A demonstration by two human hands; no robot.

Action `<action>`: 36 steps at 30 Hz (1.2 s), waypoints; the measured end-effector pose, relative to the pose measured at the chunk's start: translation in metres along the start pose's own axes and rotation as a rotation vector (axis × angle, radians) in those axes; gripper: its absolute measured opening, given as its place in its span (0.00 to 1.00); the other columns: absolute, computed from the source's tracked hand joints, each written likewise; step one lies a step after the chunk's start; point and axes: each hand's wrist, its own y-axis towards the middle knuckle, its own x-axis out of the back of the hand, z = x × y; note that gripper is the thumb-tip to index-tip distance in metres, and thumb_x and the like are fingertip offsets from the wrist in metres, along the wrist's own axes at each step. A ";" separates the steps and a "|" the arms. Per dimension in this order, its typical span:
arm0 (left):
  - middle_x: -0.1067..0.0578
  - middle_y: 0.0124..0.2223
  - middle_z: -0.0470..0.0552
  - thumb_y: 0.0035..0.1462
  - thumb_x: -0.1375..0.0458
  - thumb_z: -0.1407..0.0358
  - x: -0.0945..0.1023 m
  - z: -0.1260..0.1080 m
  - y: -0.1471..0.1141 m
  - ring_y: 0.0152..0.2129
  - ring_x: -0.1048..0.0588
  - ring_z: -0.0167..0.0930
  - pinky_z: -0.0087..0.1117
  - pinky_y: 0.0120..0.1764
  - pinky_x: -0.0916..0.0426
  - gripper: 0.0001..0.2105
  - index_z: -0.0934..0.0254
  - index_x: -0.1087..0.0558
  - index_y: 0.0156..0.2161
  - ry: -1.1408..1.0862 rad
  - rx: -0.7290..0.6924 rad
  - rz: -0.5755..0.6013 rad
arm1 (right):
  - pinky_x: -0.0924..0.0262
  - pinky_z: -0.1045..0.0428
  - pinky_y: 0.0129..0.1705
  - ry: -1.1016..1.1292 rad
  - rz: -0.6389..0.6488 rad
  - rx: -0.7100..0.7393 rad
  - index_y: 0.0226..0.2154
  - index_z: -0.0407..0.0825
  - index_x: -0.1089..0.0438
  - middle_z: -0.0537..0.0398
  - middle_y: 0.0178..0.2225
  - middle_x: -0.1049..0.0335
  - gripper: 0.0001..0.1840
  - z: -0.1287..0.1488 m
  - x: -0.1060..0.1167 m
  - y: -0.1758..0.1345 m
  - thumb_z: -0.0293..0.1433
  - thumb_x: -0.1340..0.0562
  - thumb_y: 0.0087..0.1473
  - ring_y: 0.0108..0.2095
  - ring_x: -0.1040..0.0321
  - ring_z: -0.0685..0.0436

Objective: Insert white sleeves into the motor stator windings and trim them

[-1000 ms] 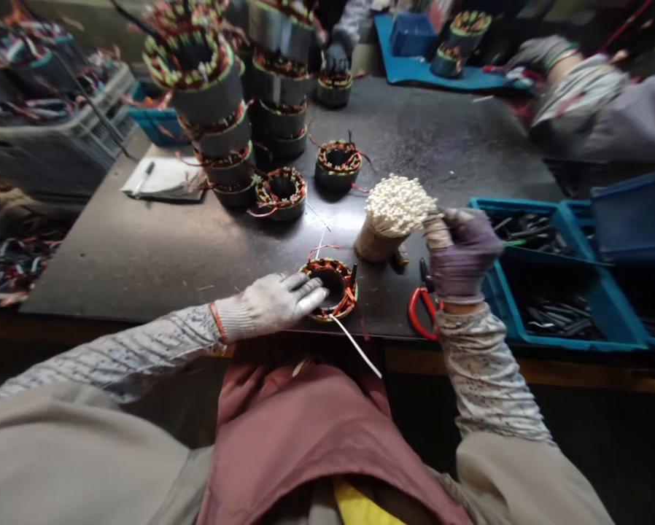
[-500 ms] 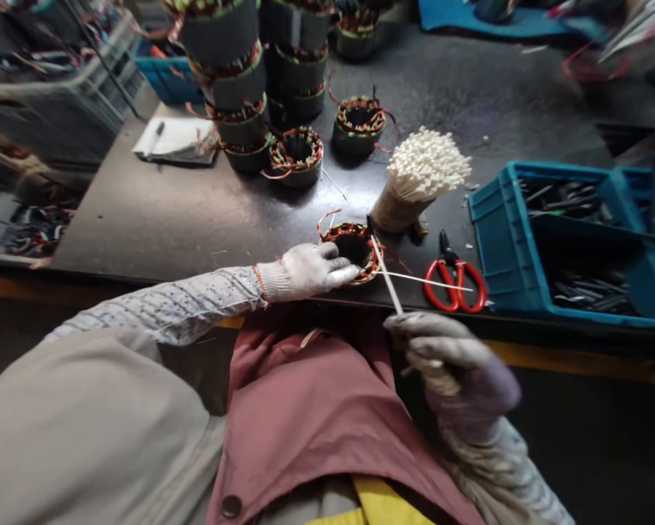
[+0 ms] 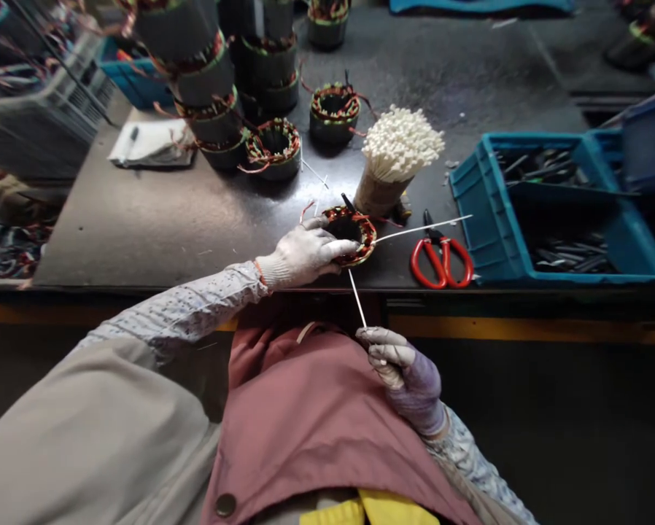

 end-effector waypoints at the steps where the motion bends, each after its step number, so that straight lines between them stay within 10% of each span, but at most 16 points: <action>1: 0.21 0.45 0.53 0.57 0.41 0.60 0.001 -0.002 0.001 0.43 0.24 0.33 0.43 0.59 0.43 0.21 0.61 0.32 0.56 -0.005 0.010 0.018 | 0.27 0.44 0.44 -0.005 -0.008 -0.003 0.40 0.53 0.30 0.50 0.45 0.25 0.16 -0.002 0.000 -0.001 0.19 0.40 0.52 0.46 0.26 0.41; 7: 0.22 0.45 0.54 0.58 0.42 0.60 0.008 -0.010 0.001 0.44 0.24 0.36 0.44 0.58 0.42 0.21 0.61 0.32 0.56 -0.060 0.119 0.053 | 0.28 0.47 0.43 -0.046 -0.023 0.010 0.39 0.52 0.31 0.49 0.45 0.25 0.11 -0.029 -0.013 0.019 0.22 0.40 0.54 0.45 0.27 0.44; 14: 0.21 0.43 0.51 0.56 0.40 0.63 -0.001 -0.035 -0.004 0.47 0.26 0.34 0.35 0.52 0.34 0.24 0.64 0.35 0.58 -0.295 0.511 -0.238 | 0.29 0.49 0.43 -0.055 -0.252 -0.035 0.34 0.50 0.29 0.52 0.37 0.24 0.03 -0.049 -0.035 0.078 0.29 0.38 0.54 0.39 0.26 0.47; 21: 0.19 0.39 0.46 0.62 0.46 0.64 -0.011 -0.030 -0.006 0.39 0.21 0.28 0.41 0.57 0.42 0.09 0.56 0.23 0.41 -0.300 0.190 -0.420 | 0.31 0.52 0.35 -0.243 -0.191 -0.016 0.31 0.51 0.28 0.55 0.32 0.27 0.01 -0.015 -0.022 0.080 0.28 0.36 0.52 0.32 0.28 0.49; 36: 0.19 0.37 0.43 0.60 0.45 0.66 -0.019 -0.026 -0.005 0.36 0.21 0.27 0.40 0.57 0.44 0.09 0.54 0.23 0.40 -0.246 0.112 -0.496 | 0.36 0.54 0.30 -0.398 -0.069 -0.057 0.27 0.48 0.30 0.56 0.26 0.28 0.04 -0.018 -0.022 0.103 0.30 0.37 0.53 0.27 0.31 0.49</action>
